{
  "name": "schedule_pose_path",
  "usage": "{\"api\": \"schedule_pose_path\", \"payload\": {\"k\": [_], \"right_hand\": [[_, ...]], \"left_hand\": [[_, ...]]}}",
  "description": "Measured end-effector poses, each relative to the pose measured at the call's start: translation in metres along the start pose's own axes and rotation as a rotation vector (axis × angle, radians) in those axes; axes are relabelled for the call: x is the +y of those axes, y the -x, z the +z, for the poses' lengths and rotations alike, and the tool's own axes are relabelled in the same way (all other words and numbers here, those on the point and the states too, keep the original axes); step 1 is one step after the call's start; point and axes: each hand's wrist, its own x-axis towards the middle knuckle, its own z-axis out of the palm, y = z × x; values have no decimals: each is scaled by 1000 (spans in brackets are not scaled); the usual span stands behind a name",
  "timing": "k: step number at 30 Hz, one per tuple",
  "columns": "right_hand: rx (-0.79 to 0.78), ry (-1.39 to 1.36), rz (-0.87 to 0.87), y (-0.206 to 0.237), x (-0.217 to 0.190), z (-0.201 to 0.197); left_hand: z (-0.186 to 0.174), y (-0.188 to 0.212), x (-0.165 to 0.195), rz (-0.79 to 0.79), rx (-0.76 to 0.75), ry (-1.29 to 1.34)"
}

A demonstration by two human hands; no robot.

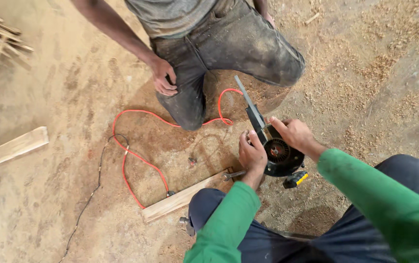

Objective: The person kneels on a dirt floor and uses wrenches to loosen and tighten the base and edge guide of an electric router, repositioning the tool's parts and a wooden plank while assembling the setup.

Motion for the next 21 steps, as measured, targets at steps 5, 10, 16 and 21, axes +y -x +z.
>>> {"api": "schedule_pose_path", "payload": {"k": [5, 10, 16, 21], "right_hand": [[-77, -353, 244, 4, -4, -4], [57, -296, 210, 5, -11, -15], [288, 47, -38, 26, -35, -21], [507, 194, -342, 41, -58, -35]], "left_hand": [[0, -1, 1, -24, -44, 174], [2, 0, 0, 47, -13, 127], [2, 5, -3, -42, -18, 192], [9, 3, -10, 48, 31, 265]]}}
